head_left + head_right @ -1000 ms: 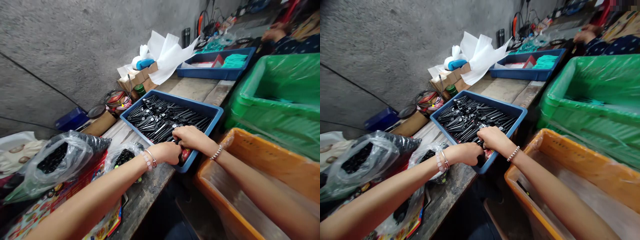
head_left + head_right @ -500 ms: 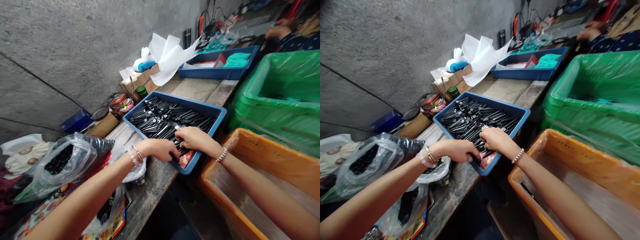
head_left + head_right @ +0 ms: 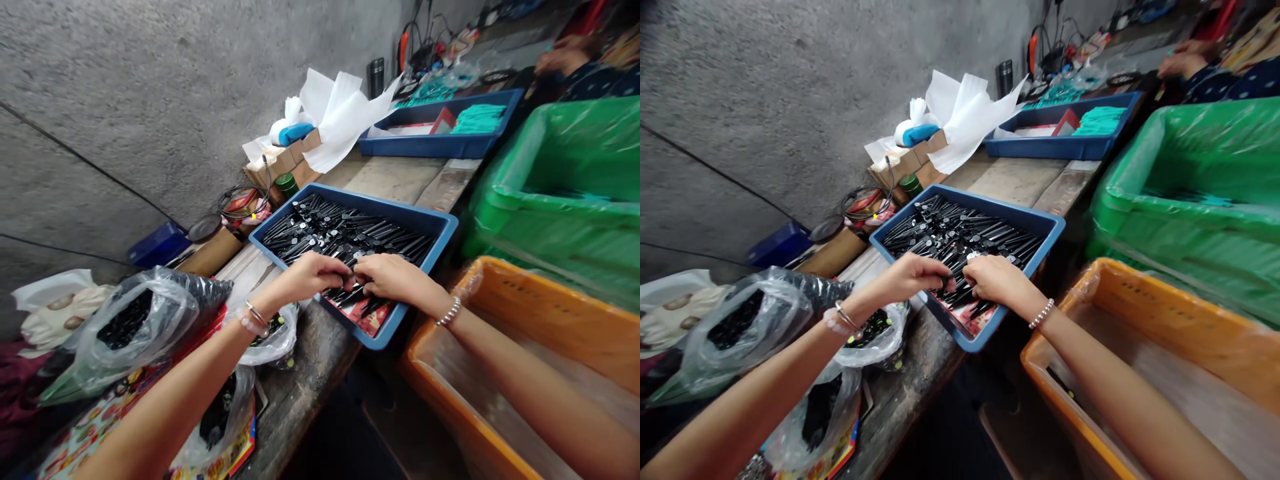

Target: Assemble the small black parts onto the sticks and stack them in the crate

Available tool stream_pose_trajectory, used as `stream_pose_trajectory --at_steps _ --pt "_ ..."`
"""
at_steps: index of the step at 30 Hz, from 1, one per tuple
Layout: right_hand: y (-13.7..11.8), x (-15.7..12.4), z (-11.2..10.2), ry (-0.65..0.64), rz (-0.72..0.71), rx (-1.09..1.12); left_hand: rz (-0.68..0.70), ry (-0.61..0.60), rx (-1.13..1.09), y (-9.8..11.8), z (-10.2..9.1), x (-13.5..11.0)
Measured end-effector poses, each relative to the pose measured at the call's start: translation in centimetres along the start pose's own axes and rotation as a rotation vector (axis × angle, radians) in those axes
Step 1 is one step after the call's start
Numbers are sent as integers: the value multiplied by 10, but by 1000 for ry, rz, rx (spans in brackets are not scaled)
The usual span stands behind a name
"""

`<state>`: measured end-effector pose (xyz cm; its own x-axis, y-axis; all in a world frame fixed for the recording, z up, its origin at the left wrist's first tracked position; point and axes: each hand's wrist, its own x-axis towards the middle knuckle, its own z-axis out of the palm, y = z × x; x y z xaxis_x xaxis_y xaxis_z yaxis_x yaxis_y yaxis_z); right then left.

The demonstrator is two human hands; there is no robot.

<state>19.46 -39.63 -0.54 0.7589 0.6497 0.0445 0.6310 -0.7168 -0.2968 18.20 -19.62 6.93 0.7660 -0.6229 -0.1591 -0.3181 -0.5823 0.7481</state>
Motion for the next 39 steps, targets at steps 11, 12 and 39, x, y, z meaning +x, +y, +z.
stream_pose_trajectory --at_steps 11,12,39 --pt "0 1 -2 -8 -24 23 -298 294 790 -39 -42 45" --pt "0 1 -3 -7 -22 28 -310 294 799 -44 -38 47" --pt "4 -3 -13 -116 -12 84 -339 365 749 -57 -9 28"
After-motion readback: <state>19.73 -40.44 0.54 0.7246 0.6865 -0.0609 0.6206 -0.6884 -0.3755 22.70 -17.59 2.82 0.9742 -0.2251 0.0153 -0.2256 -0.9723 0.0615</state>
